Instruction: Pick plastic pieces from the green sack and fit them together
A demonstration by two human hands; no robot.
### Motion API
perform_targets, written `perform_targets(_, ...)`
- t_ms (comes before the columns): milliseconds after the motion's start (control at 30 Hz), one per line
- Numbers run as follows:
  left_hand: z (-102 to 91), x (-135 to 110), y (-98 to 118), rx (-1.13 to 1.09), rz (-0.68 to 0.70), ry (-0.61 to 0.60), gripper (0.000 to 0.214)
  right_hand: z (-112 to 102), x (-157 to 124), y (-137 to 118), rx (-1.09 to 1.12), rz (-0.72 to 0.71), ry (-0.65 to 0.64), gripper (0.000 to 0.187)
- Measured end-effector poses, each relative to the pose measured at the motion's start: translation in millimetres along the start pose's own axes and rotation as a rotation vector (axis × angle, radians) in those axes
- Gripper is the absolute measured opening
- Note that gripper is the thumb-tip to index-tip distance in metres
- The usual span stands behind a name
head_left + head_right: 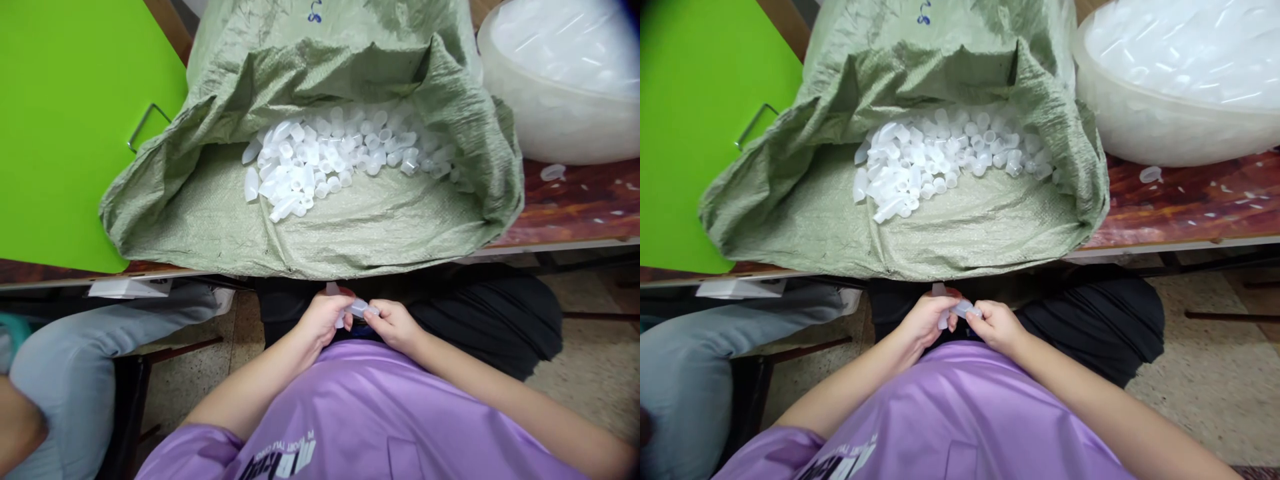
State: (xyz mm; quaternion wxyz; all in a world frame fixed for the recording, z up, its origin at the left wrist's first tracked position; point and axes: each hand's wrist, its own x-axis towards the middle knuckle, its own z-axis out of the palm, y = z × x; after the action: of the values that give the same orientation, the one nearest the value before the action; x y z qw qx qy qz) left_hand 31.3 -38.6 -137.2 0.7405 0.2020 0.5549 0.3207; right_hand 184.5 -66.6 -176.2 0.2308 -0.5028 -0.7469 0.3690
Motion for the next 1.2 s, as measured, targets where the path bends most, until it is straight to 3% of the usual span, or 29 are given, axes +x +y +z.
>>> perform_targets(167,6.3,7.7,5.3,-0.068,0.029,0.043,0.008,7.0,9.5,7.5,0.059,0.161,0.008,0.052)
perform_targets(333,8.8,10.4,15.4,-0.089,-0.018,0.057,0.02,-31.5,12.9,12.5,-0.008,0.273,-0.016,0.044)
perform_targets(400,5.8,9.9,15.5,-0.056,-0.035,0.094,0.02,-55.8,11.4,-1.8,-0.014,0.265,-0.164,0.042)
perform_targets(467,2.0,9.1,13.1,0.0,-0.025,0.095,0.018,-79.9,14.1,-28.5,0.028,0.183,-0.499,0.037)
perform_targets(500,0.2,8.6,11.4,0.037,-0.011,0.078,0.018,-90.3,18.6,-44.7,0.059,0.108,-0.578,0.032)
perform_targets(567,-2.3,7.1,8.7,0.118,0.027,0.035,0.025,-104.6,36.3,-77.7,0.068,-0.021,-0.488,0.03)
perform_targets(700,-4.3,1.2,8.4,0.202,0.024,-0.019,0.041,-102.2,99.1,-121.0,-0.337,-0.091,0.012,0.018)
perform_targets(800,-7.2,-5.6,10.4,0.187,-0.013,-0.05,0.051,-83.3,146.1,-130.6,-0.564,-0.114,0.102,0.023)
perform_targets(900,-13.4,-11.5,10.7,0.143,-0.003,-0.074,0.053,-65.0,173.2,-132.1,-0.683,-0.111,0.125,0.027)
perform_targets(1067,-23.1,-15.9,12.2,0.08,0.083,-0.188,0.047,-61.4,168.5,-127.7,-0.71,-0.169,0.213,0.025)
perform_targets(1200,-25.9,-19.6,19.3,-0.002,0.089,-0.291,0.038,-81.4,121.2,-113.7,-0.361,-0.172,0.173,0.028)
